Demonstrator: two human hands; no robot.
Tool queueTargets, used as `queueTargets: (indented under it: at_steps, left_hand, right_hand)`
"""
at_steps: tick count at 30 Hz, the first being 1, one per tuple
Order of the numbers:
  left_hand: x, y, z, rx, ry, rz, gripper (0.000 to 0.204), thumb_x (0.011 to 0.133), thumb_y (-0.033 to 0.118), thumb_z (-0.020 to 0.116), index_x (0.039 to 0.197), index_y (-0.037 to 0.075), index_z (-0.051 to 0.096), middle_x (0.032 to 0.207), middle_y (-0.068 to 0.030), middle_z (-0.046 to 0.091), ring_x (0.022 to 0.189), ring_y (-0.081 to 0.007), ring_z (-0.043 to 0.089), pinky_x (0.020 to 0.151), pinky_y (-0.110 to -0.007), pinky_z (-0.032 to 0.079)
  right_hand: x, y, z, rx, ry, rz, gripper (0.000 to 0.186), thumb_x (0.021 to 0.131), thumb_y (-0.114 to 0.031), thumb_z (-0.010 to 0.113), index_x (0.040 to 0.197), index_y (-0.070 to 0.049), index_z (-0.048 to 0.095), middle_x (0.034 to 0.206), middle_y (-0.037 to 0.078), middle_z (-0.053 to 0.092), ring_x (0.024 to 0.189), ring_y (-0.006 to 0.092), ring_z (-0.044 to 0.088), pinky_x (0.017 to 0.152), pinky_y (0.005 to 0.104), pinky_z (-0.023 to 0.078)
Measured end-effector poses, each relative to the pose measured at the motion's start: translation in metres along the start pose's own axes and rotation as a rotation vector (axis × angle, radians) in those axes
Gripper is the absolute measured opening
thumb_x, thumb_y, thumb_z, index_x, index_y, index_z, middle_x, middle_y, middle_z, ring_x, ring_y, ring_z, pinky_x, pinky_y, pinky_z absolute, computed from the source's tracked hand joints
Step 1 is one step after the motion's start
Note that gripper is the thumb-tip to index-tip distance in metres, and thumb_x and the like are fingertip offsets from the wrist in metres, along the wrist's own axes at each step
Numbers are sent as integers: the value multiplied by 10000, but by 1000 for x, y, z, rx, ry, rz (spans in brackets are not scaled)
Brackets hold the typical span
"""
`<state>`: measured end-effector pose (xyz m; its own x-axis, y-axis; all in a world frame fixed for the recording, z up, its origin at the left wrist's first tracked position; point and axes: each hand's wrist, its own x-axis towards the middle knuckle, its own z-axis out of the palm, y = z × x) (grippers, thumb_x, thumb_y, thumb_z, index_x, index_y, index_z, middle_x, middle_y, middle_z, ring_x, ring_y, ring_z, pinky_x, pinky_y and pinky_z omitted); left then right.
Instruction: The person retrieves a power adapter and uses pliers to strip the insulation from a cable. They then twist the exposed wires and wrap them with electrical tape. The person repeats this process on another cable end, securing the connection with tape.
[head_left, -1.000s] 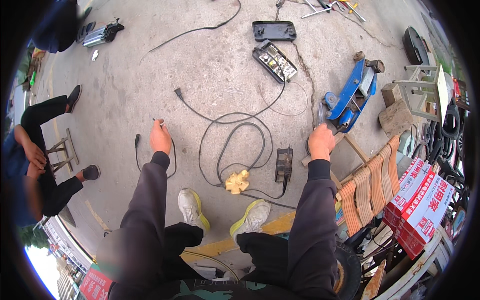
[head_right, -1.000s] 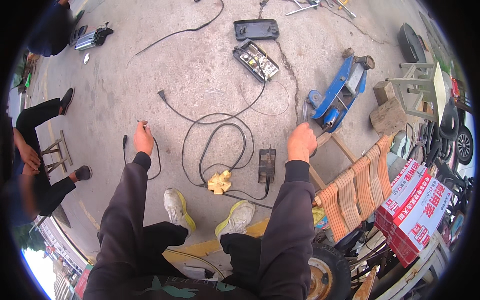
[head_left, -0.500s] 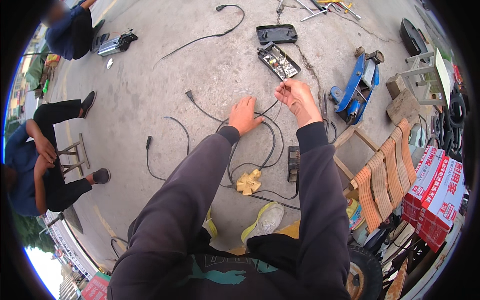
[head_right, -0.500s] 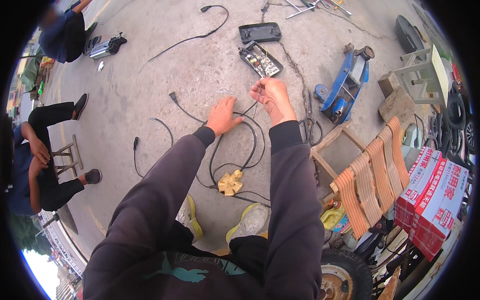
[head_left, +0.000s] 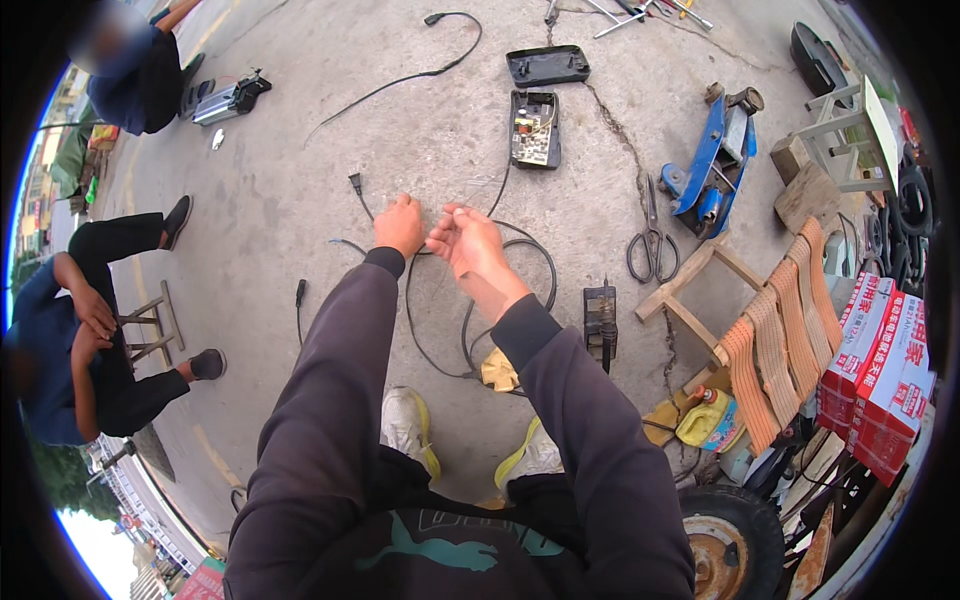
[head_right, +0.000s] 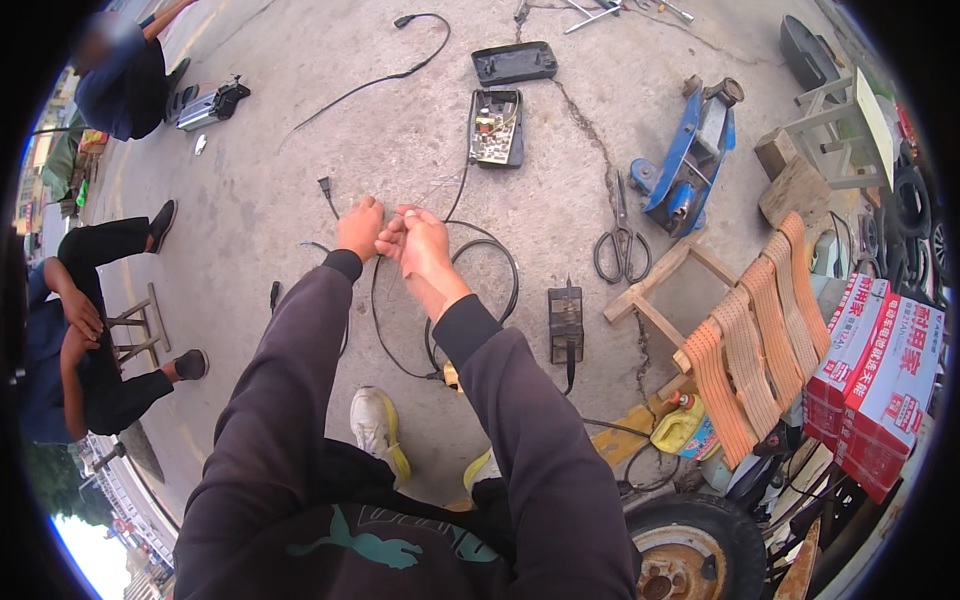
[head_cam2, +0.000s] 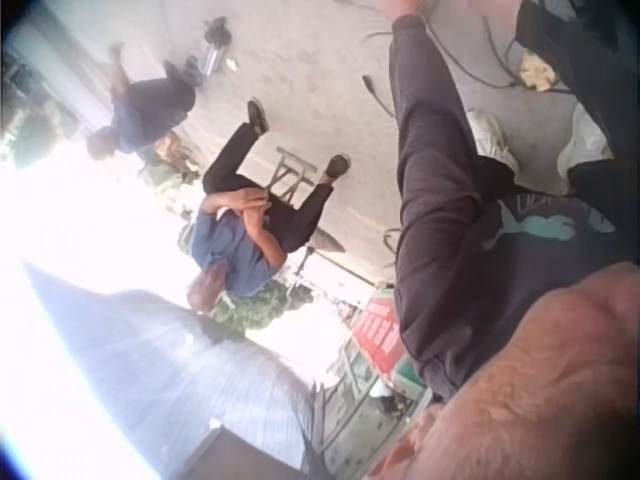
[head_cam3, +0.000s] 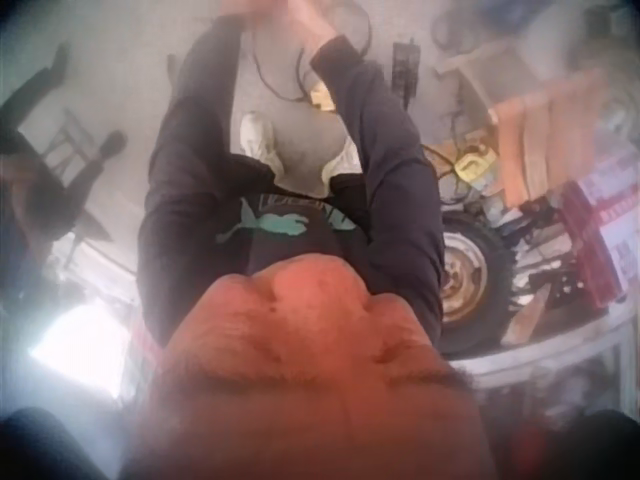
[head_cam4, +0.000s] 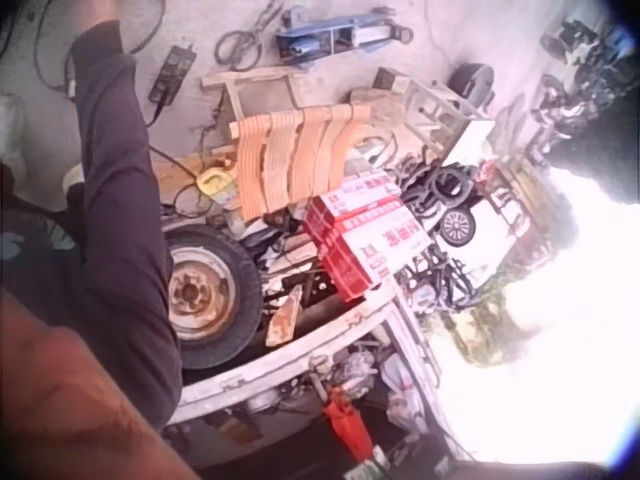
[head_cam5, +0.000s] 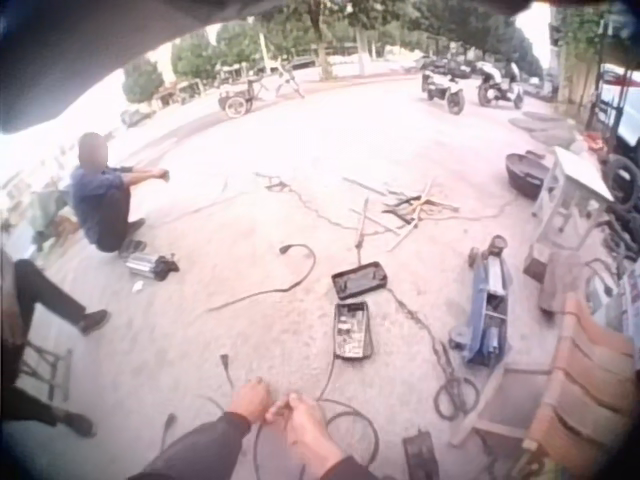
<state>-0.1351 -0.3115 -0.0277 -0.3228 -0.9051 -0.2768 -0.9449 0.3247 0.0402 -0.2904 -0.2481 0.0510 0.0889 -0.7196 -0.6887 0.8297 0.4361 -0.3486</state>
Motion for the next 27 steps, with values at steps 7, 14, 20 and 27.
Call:
queueTargets:
  at_steps: [7, 14, 20, 27]
  left_hand:
    - [9, -42, -40, -272, -50, 33, 290, 853, 320, 665, 972, 56, 672, 947, -148, 703, 893, -328, 671, 781, -445, 534]
    - [-1, 57, 12, -577, 32, 320, 439, 794, 311, 755, 1101, 18, 642, 1131, -177, 605, 1059, -342, 580, 941, -412, 470]
    - [2, 69, 16, -559, 40, 123, 247, 917, 236, 592, 950, -9, 607, 950, -172, 643, 927, -291, 626, 814, -417, 480]
    - [45, -38, -35, -711, 185, -229, 349, 924, 324, 634, 1034, -7, 609, 751, -120, 668, 674, -189, 640, 655, -340, 503]
  right_hand:
    - [-24, 63, -1, -121, 164, -55, 190, 1027, -144, 376, 1088, -8, 494, 794, 79, 568, 615, 173, 609, 528, 302, 539]
    - [-51, 54, -44, -417, 239, -100, 216, 1015, -146, 385, 1123, -1, 503, 832, 73, 570, 673, 175, 615, 590, 308, 532]
    - [-39, 42, -79, -724, 283, -118, 305, 1012, -261, 443, 1059, -8, 607, 892, 79, 624, 688, 149, 602, 580, 299, 507]
    - [45, -64, -112, -878, 511, -382, 373, 954, -348, 540, 1102, -26, 655, 907, 128, 678, 798, 236, 637, 698, 360, 494]
